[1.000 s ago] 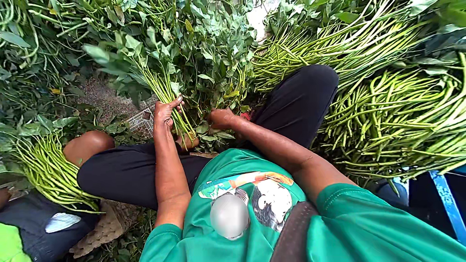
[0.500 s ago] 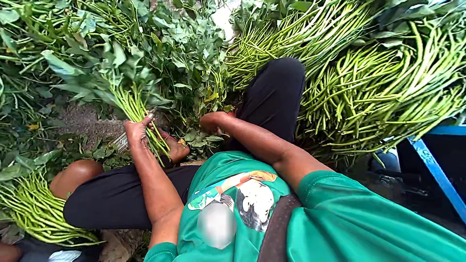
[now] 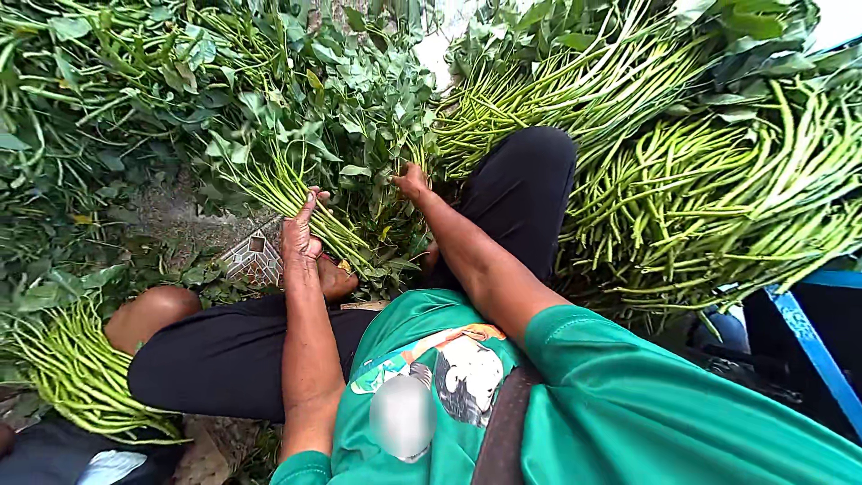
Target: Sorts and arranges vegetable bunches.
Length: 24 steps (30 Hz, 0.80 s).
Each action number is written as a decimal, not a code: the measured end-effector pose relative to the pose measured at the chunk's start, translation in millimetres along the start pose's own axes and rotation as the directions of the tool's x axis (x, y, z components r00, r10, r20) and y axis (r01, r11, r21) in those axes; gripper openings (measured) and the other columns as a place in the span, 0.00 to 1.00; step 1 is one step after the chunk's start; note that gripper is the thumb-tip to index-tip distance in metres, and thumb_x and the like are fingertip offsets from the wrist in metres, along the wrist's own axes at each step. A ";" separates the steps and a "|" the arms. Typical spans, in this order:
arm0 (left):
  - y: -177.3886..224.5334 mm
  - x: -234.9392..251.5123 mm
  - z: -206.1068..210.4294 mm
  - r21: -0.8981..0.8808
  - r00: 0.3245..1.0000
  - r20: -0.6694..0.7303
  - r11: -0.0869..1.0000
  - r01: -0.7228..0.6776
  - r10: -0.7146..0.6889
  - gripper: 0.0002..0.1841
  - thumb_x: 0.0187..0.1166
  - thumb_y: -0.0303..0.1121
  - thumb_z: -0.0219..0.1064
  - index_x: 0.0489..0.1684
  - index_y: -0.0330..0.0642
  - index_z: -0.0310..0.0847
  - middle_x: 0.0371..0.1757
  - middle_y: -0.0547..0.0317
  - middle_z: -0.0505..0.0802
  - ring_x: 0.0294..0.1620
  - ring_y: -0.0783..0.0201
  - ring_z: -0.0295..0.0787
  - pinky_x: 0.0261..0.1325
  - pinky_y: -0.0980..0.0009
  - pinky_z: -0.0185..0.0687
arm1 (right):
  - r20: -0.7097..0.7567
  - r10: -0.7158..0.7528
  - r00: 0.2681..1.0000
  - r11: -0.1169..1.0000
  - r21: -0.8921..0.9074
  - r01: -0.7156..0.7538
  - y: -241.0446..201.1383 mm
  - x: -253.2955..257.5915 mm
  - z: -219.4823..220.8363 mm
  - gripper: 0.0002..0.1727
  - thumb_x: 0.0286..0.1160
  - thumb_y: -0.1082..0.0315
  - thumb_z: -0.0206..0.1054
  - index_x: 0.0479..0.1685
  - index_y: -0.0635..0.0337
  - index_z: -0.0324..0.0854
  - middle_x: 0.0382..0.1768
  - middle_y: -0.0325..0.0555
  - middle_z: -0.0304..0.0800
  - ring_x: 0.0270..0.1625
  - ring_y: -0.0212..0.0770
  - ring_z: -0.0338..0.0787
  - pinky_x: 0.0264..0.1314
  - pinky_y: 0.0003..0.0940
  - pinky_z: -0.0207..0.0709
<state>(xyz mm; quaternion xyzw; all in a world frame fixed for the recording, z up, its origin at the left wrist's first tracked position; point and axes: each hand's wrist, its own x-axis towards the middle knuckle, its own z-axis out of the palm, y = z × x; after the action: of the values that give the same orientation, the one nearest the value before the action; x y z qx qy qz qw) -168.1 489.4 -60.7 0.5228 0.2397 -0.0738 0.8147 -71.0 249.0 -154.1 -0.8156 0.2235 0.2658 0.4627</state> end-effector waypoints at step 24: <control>-6.5 23.0 15.1 0.103 0.968 -0.245 0.994 -0.034 0.058 0.15 0.73 0.21 0.75 0.56 0.32 0.82 0.41 0.52 0.93 0.32 0.64 0.91 0.34 0.69 0.90 | 0.171 -0.693 0.700 0.704 -0.049 0.709 -42.7 -105.9 55.3 0.16 0.77 0.66 0.72 0.54 0.71 0.87 0.45 0.60 0.93 0.49 0.54 0.94 0.61 0.54 0.85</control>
<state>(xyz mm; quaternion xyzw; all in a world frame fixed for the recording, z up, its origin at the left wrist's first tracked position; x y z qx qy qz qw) -145.7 476.1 -71.6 0.5729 0.3234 -0.0007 0.7531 -137.9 330.0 -82.9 -0.8430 -0.1518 0.1377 0.4974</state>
